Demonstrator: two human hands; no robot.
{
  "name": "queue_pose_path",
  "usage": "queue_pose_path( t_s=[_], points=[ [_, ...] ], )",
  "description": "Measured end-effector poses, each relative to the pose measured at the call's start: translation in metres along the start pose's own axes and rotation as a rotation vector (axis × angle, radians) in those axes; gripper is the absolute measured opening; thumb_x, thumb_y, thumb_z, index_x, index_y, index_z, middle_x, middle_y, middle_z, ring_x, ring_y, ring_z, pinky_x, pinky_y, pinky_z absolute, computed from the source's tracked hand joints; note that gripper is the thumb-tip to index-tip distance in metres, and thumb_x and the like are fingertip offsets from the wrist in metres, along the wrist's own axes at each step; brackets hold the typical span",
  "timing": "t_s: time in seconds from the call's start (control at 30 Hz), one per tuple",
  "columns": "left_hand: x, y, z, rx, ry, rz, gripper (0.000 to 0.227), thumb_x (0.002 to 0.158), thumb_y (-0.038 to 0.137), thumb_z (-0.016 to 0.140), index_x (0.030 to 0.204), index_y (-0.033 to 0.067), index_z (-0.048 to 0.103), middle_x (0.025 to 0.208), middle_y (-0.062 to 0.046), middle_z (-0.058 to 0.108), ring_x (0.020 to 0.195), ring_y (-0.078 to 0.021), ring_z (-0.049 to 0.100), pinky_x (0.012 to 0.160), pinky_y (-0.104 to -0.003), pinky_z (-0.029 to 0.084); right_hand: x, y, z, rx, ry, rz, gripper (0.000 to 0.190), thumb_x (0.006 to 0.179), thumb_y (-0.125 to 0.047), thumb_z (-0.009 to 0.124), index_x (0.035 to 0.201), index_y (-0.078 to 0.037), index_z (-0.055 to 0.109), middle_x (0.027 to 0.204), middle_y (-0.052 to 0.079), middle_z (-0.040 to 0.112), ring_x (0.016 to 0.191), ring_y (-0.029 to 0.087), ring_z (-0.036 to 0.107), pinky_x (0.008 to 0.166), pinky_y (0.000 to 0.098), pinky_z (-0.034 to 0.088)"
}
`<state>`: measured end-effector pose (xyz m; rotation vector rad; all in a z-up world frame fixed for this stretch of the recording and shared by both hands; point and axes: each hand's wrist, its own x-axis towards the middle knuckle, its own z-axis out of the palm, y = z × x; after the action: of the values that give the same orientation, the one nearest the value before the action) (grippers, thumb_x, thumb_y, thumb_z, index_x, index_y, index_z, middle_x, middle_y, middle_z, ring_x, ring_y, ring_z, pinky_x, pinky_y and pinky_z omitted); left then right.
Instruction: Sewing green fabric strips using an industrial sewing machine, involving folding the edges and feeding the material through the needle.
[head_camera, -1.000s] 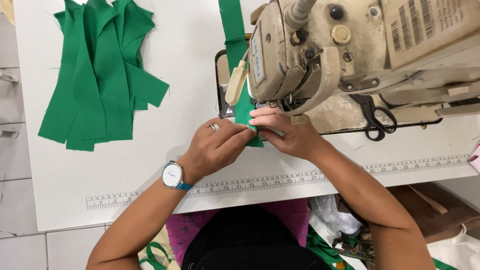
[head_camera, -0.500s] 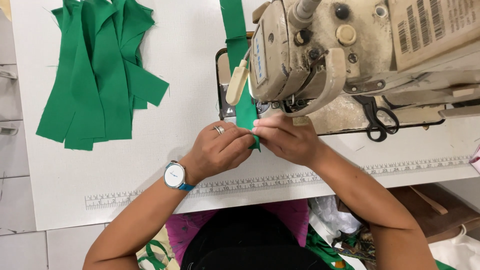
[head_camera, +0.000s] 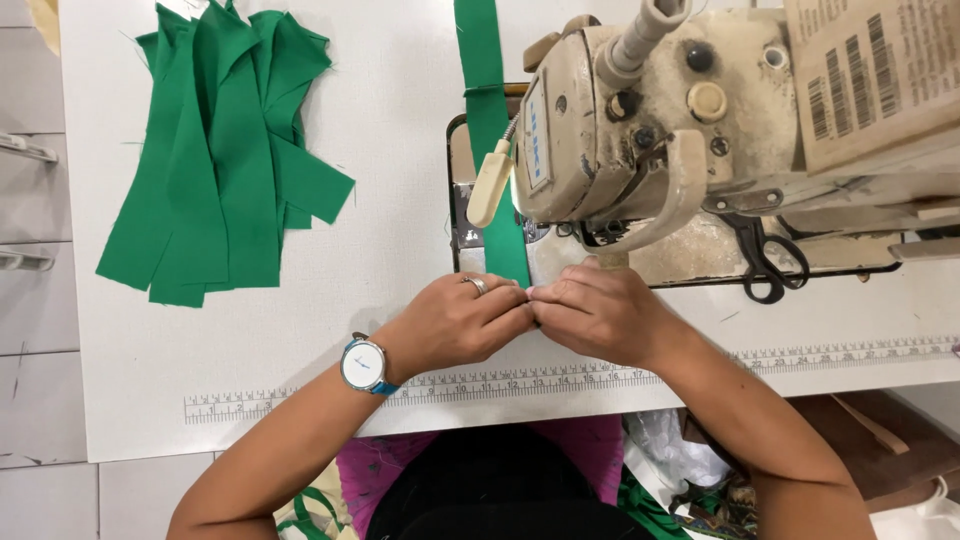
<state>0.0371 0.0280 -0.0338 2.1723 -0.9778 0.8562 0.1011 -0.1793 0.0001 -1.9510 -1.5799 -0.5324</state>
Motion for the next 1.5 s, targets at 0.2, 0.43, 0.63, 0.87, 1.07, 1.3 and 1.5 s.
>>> queue_pose_path(
  t_s=[0.2,0.43,0.63,0.87,1.07,1.3,1.5],
  points=[
    [-0.007,-0.006,0.003,0.1,-0.16,0.005,0.006,0.097,0.014,0.068,0.098,0.0081,0.068,0.081,-0.009,0.067,0.085,-0.0267,0.076,0.074,-0.035,0.061,-0.001,0.002,0.003,-0.14,-0.072,-0.008,0.005,0.094,-0.012,0.069,0.09,-0.013,0.071,0.094,0.001,0.07,0.074,0.017,0.064,0.06,0.0245,0.053],
    [-0.011,-0.014,0.008,0.194,-0.15,0.002,0.008,0.097,0.015,0.07,0.101,0.0072,0.068,0.088,-0.011,0.069,0.095,-0.0288,0.074,0.082,-0.037,0.06,-0.013,0.01,0.009,-0.191,-0.121,0.026,0.005,0.094,-0.013,0.07,0.091,-0.016,0.072,0.099,0.0,0.07,0.079,0.019,0.064,0.065,0.0276,0.055],
    [-0.014,-0.021,0.016,0.255,-0.151,-0.053,0.013,0.097,0.019,0.07,0.101,0.0068,0.07,0.093,-0.012,0.069,0.1,-0.0297,0.073,0.091,-0.039,0.058,-0.022,0.017,0.024,-0.197,-0.126,0.084,0.007,0.098,-0.019,0.067,0.095,-0.019,0.074,0.104,-0.004,0.071,0.083,0.017,0.066,0.074,0.0302,0.057],
    [-0.009,-0.03,0.013,0.34,-0.109,-0.109,0.027,0.097,0.033,0.061,0.106,0.0085,0.069,0.104,-0.012,0.07,0.104,-0.03,0.071,0.098,-0.043,0.054,-0.05,0.031,0.05,-0.219,-0.18,0.203,0.018,0.1,-0.03,0.062,0.111,-0.022,0.074,0.116,-0.002,0.07,0.103,0.019,0.07,0.095,0.0364,0.056],
    [-0.011,-0.038,0.013,0.368,-0.133,-0.178,0.031,0.094,0.033,0.059,0.111,0.0086,0.068,0.104,-0.013,0.071,0.109,-0.0319,0.07,0.102,-0.046,0.051,-0.069,0.043,0.063,-0.303,-0.21,0.255,0.031,0.102,-0.041,0.059,0.124,-0.026,0.074,0.112,0.001,0.072,0.105,0.022,0.072,0.099,0.0416,0.055],
    [-0.014,-0.045,0.007,0.41,-0.147,-0.27,0.03,0.094,0.035,0.061,0.113,0.0121,0.069,0.114,-0.016,0.07,0.126,-0.0352,0.061,0.109,-0.047,0.044,-0.022,0.025,0.021,-0.267,-0.186,0.284,0.035,0.102,-0.046,0.057,0.132,-0.034,0.071,0.112,0.001,0.074,0.094,0.025,0.075,0.082,0.0433,0.059],
    [-0.019,-0.102,-0.069,0.802,0.038,-0.442,0.026,0.087,0.02,0.073,0.112,0.0129,0.07,0.116,-0.015,0.067,0.104,-0.038,0.068,0.076,-0.045,0.057,-0.018,0.034,0.011,-0.173,-0.019,0.153,0.032,0.098,-0.038,0.065,0.121,-0.022,0.082,0.096,0.005,0.077,0.096,0.023,0.075,0.089,0.0385,0.059]
  ],
)
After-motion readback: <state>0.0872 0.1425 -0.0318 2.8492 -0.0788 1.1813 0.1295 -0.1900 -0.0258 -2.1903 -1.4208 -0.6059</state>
